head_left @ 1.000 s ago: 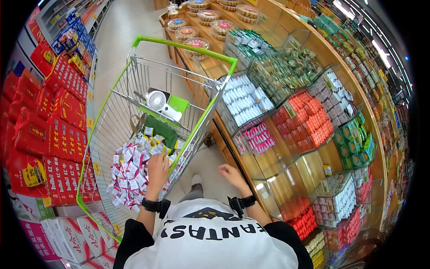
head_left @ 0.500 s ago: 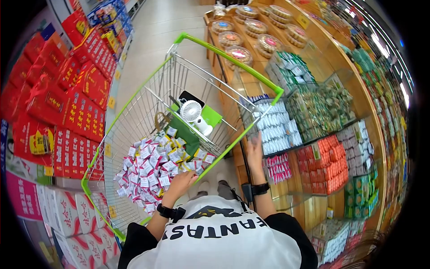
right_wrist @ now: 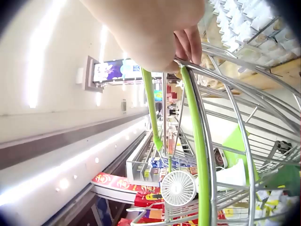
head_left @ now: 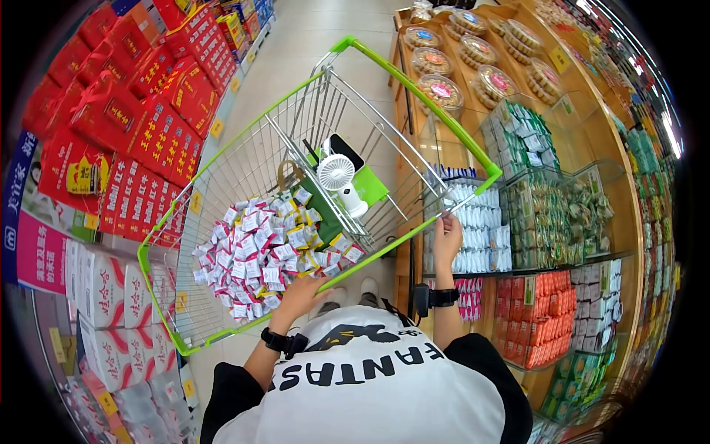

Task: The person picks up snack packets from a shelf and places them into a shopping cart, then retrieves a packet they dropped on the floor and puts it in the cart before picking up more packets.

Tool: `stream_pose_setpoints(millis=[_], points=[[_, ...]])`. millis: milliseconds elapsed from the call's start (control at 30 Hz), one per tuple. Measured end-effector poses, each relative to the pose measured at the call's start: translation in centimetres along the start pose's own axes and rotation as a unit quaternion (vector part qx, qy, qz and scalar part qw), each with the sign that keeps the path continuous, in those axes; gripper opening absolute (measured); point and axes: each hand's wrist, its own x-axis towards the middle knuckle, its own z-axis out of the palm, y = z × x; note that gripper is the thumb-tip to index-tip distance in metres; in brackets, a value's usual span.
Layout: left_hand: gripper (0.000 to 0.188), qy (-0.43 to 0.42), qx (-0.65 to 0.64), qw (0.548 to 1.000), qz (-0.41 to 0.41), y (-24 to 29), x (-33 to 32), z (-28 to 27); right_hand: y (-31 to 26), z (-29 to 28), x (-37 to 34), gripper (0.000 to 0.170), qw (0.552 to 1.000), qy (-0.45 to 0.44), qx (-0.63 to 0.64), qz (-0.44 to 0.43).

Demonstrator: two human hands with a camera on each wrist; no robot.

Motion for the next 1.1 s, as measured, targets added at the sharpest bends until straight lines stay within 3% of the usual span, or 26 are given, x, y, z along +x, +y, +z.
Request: stream_pose_setpoints(millis=[133, 467, 667, 767, 833, 1100], points=[[0.035, 0.017, -0.002, 1.000, 0.002, -0.2, -0.3, 0.1, -0.5, -0.2, 1.6, 0.009, 0.998, -0.031, -0.054, 0.004], [0.034, 0.059, -0.011, 0.998, 0.004, -1.1, 0.4, 1.0, -0.9, 0.3, 2.2, 0.009, 0.996, -0.083, -0.030, -0.031], [0.036, 0.036, 0.001, 0.999, -0.034, -1.6, 0.6, 0.9, 0.5, 1.0, 2.9, 0.008, 0.991, -0.129, 0.003, -0.042], [0.038, 0.068, -0.002, 0.997, -0.041, -2.1, 0.5, 0.7, 0.2, 1.3, 3.0, 0.009, 0.988, -0.151, -0.004, -0.044], [0.041, 0.006, -0.073, 0.985, -0.155, -1.8, 0.6, 0.0, 0.1, 1.5, 3.0, 0.009, 0.983, -0.173, -0.016, -0.051], [0.031, 0.063, -0.027, 0.981, -0.182, -3.9, 0.2, 0.7, 0.1, 2.6, 3.1, 0.010, 0.972, -0.228, 0.004, -0.050]])
